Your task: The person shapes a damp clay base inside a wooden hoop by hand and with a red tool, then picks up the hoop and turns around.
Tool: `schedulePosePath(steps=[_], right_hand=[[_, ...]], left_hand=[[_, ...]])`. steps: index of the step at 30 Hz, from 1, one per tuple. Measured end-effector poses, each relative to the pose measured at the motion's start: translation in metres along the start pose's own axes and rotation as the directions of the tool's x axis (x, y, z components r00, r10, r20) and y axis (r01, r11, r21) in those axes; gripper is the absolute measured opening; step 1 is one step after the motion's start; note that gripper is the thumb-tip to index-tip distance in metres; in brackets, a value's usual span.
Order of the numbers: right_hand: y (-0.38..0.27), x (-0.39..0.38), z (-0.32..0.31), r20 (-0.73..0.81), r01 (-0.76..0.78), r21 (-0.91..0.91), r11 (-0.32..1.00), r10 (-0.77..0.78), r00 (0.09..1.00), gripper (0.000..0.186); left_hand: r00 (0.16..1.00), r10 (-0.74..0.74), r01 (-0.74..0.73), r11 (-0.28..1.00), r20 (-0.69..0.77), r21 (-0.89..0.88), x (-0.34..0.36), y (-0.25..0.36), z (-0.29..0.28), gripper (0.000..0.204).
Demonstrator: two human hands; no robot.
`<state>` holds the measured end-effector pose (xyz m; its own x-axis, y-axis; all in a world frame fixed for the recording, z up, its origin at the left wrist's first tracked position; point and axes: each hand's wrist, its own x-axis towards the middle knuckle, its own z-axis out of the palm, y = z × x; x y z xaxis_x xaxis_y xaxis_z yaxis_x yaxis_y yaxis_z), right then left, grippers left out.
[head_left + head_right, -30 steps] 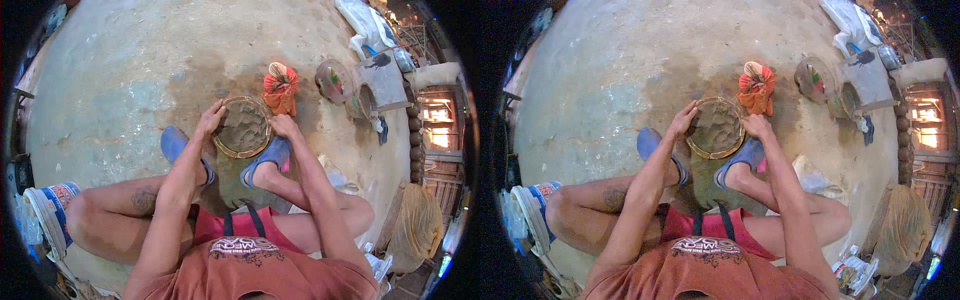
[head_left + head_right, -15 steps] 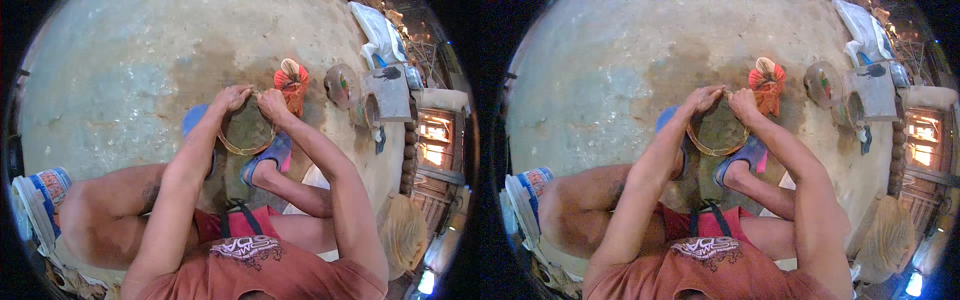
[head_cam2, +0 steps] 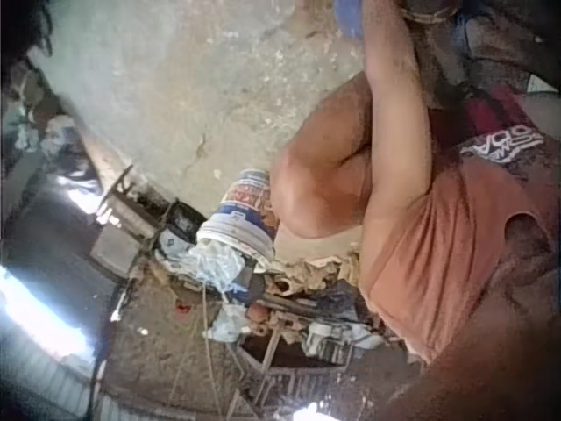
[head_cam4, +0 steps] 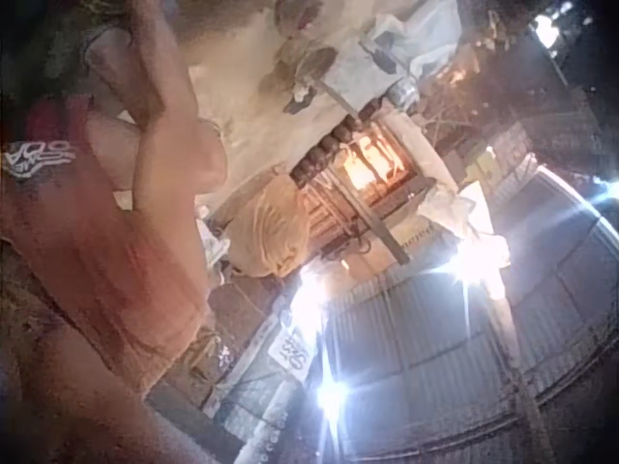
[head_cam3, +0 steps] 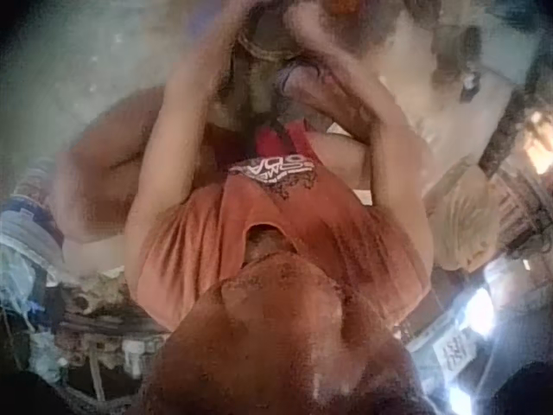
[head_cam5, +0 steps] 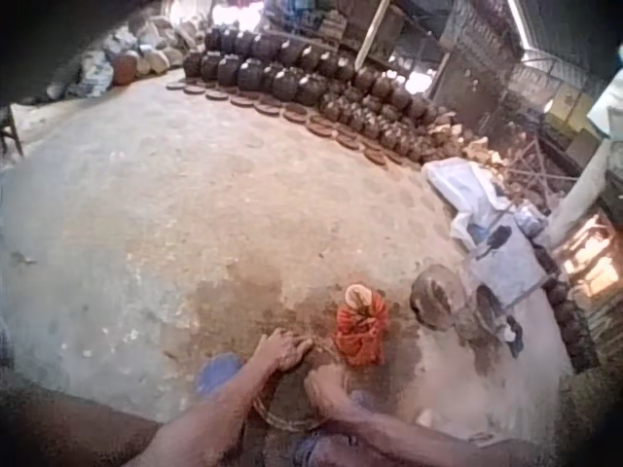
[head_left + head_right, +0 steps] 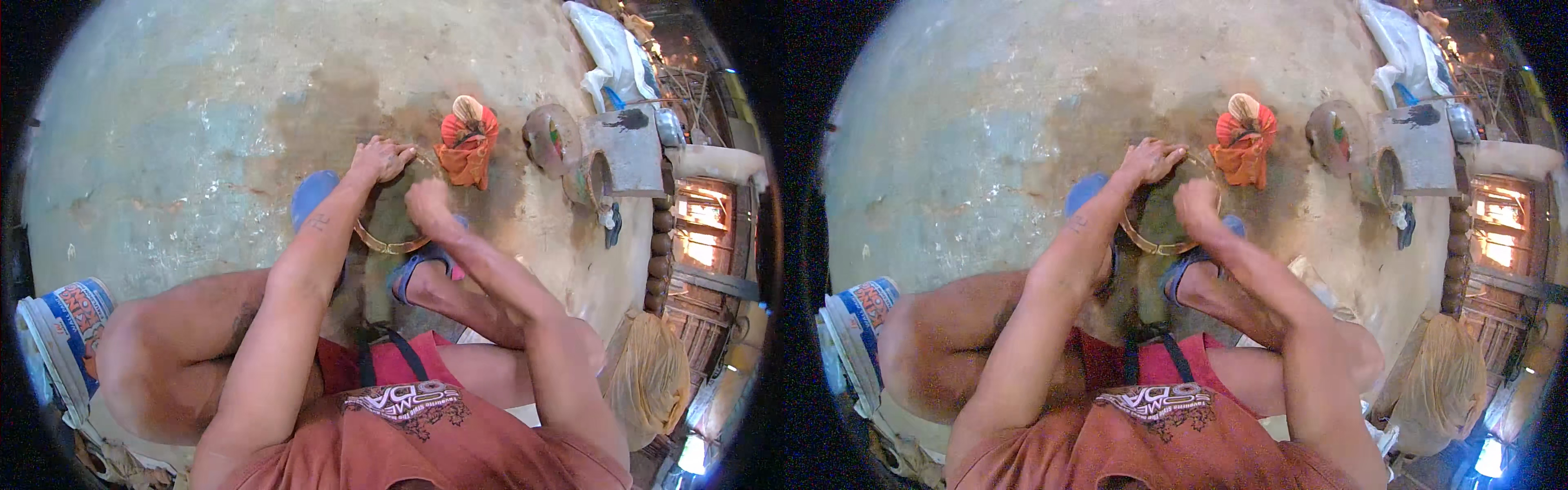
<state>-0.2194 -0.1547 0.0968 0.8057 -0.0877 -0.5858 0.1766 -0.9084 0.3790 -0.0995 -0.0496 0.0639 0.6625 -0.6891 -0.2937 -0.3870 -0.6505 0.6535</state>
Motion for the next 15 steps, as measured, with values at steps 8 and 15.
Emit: schedulePosePath(steps=[8,15], right_hand=[[-0.022,-0.071,-0.052,0.06,0.207,0.232,0.95,-0.227,0.972,0.03],[0.056,0.045,-0.027,-0.245,0.001,0.116,0.993,0.027,0.969,0.016]], left_hand=[[0.914,-0.283,0.067,0.813,-0.291,-0.579,-0.032,-0.054,-0.011,0.053],[0.601,-0.664,0.134,0.632,-0.445,-0.763,-0.135,0.046,0.01,0.046]])
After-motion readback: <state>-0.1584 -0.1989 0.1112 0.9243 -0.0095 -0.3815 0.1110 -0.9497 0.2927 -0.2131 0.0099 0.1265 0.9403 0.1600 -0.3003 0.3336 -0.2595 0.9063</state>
